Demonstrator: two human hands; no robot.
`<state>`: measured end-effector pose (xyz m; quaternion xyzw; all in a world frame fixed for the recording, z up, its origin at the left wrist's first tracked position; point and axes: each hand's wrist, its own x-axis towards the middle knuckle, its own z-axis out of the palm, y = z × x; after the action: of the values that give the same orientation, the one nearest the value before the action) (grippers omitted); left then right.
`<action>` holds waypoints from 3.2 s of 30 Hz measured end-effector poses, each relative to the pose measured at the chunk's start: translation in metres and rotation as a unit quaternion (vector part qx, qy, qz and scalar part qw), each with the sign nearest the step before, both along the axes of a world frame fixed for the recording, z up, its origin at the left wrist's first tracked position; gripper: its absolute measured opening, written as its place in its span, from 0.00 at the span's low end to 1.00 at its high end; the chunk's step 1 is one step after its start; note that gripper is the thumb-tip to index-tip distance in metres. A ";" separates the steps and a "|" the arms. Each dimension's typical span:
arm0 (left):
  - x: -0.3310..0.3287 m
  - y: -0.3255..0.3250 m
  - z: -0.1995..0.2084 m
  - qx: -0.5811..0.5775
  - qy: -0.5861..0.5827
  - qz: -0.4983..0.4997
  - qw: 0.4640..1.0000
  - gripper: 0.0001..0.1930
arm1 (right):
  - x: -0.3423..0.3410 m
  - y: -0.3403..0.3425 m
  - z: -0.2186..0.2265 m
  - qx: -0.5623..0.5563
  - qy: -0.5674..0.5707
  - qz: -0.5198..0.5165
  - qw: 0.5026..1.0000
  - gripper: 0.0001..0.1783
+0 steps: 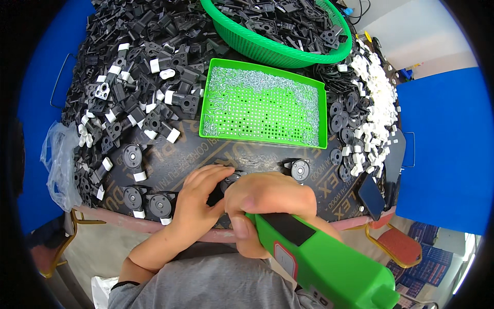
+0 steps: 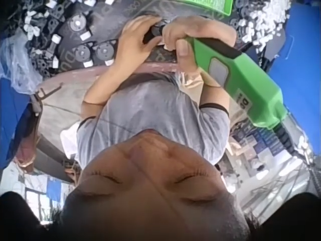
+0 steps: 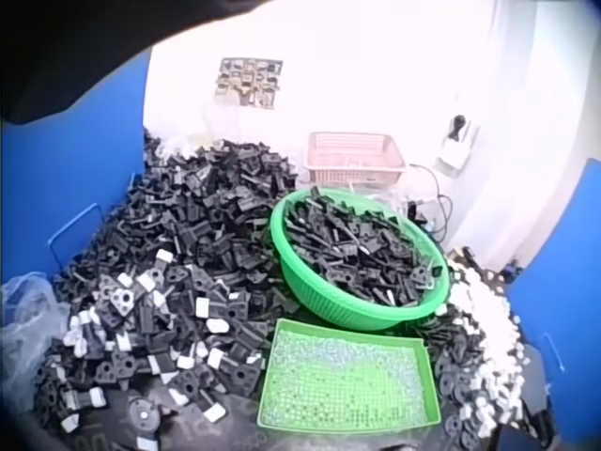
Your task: Assembling small plastic and metal components using an electric screwdriver and manual manipulation.
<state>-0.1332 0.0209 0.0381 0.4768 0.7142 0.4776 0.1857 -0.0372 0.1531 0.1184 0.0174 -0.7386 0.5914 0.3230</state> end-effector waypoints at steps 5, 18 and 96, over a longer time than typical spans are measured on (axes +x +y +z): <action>0.000 0.000 0.000 -0.001 0.000 0.000 1.000 0.26 | 0.001 0.000 -0.002 0.007 0.009 -0.015 1.000 0.17; -0.001 0.001 0.003 0.002 0.000 -0.012 1.000 0.26 | -0.003 0.012 0.009 0.055 -0.050 0.062 0.995 0.16; -0.037 -0.083 0.065 -0.226 0.291 -0.028 0.929 0.27 | -0.003 0.082 -0.024 -0.068 0.165 -0.224 0.958 0.14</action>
<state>-0.1703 -0.0624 0.1035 0.5598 0.8124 0.1387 0.0862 -0.0404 0.2347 0.0949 -0.0734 -0.6181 0.5415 0.5651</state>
